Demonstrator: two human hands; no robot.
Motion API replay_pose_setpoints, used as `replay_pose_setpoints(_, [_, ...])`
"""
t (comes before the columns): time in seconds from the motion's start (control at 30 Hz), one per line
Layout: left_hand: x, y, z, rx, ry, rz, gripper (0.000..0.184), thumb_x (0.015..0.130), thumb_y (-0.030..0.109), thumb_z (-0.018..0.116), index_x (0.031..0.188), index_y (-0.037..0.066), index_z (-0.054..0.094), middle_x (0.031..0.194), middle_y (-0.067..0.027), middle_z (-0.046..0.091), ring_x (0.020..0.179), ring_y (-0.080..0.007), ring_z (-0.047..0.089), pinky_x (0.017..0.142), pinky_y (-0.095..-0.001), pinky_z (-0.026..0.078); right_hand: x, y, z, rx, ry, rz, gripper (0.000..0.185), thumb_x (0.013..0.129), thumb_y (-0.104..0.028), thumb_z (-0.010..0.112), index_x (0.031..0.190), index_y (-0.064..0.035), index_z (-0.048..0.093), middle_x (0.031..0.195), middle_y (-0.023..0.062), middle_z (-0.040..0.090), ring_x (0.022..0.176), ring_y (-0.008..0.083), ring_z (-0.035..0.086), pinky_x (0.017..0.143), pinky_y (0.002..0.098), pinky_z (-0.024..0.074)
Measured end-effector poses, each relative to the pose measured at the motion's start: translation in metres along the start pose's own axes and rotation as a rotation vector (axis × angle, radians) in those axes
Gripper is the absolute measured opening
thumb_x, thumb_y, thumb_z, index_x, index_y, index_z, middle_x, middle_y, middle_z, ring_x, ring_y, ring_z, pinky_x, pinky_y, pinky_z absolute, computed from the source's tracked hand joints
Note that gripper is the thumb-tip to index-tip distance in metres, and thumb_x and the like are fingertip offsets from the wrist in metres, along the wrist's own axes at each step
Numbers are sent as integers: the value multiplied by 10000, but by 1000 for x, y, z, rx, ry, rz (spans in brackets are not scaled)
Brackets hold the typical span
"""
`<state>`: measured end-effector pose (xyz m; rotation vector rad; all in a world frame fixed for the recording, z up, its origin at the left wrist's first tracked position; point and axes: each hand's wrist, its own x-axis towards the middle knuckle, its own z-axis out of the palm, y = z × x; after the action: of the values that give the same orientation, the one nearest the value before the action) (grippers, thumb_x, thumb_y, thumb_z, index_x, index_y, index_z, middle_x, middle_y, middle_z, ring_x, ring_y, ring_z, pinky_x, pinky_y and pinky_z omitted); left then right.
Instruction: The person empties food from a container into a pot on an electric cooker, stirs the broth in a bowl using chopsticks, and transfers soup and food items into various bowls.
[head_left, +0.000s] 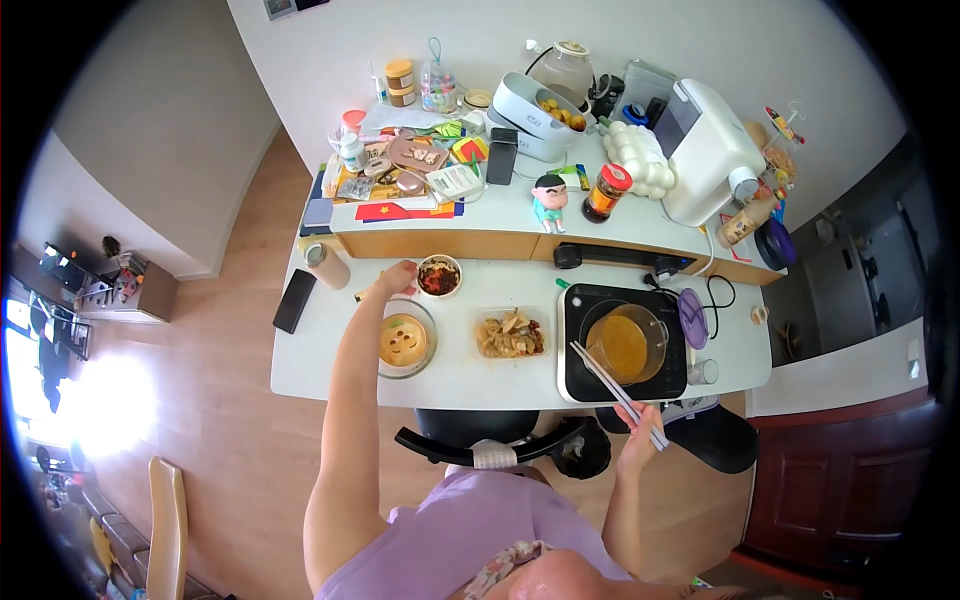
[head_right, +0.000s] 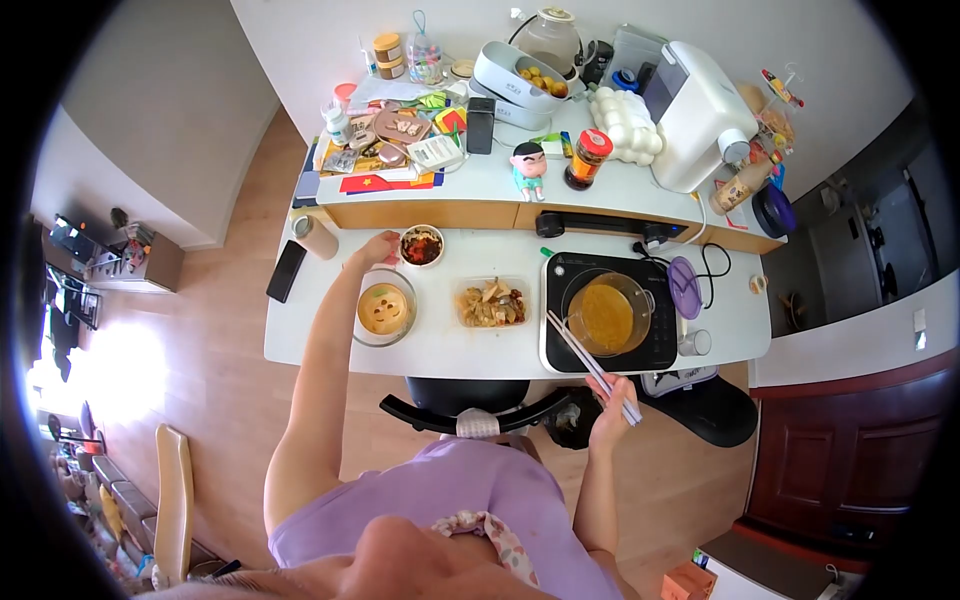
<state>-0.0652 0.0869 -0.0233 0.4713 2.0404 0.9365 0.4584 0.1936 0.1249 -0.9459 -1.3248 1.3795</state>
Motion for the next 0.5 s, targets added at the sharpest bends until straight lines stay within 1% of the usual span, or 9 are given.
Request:
replay_pose_setpoints(0.03, [0, 2, -1, -58, -20, -12, 404, 902, 202, 460, 1280, 61, 459, 1183, -115, 560, 761, -208, 647, 650, -279, 550, 1, 1, 1, -6, -2, -6, 318, 962, -239, 426, 904, 58, 524, 874, 140, 583, 750, 249, 651, 721, 327, 547])
replay_pose_setpoints(0.07, [0, 5, -4, -41, -83, -16, 436, 922, 211, 435, 1334, 79, 389, 1300, -102, 468, 774, -211, 648, 653, -271, 549, 2, 3, 3, -12, -2, -12, 312, 963, -234, 423, 912, 57, 523, 880, 140, 581, 745, 245, 650, 723, 338, 554])
replay_pose_setpoints(0.17, [-17, 15, -5, -197, -147, -85, 459, 928, 230, 430, 1360, 98, 350, 1335, -91, 433, 804, -200, 645, 680, -272, 545, 2, 9, 11, -34, 13, -8, 319, 963, -236, 419, 909, 61, 522, 877, 147, 580, 742, 250, 649, 714, 342, 560])
replay_pose_setpoints(0.2, [-11, 9, -5, -229, -182, -74, 475, 937, 233, 422, 1383, 122, 303, 1344, -83, 416, 795, -192, 638, 719, -274, 538, 2, 8, 15, -47, -5, -15, 323, 963, -239, 417, 908, 62, 521, 880, 151, 578, 743, 254, 649, 721, 342, 558])
replay_pose_setpoints(0.3, [6, -5, -2, -359, -280, -5, 453, 941, 196, 431, 1364, 92, 309, 1260, -100, 464, 819, -201, 634, 761, -309, 537, 2, 8, 26, -56, -23, 6, 323, 965, -237, 413, 909, 63, 519, 886, 152, 577, 746, 259, 648, 723, 341, 555])
replay_pose_setpoints(0.4, [15, -10, -1, -378, -330, -55, 416, 933, 193, 442, 1333, 123, 350, 1234, -84, 501, 770, -187, 630, 745, -295, 538, 4, 8, 34, -49, -31, 2, 321, 967, -233, 405, 911, 62, 518, 887, 153, 575, 751, 265, 649, 727, 338, 548])
replay_pose_setpoints(0.5, [22, -12, -5, -385, -374, -63, 414, 912, 148, 474, 1310, 102, 367, 1184, -90, 536, 788, -190, 631, 737, -308, 542, 7, 4, 45, -35, -23, 13, 331, 961, -234, 420, 887, 71, 525, 871, 156, 575, 754, 275, 645, 724, 335, 546])
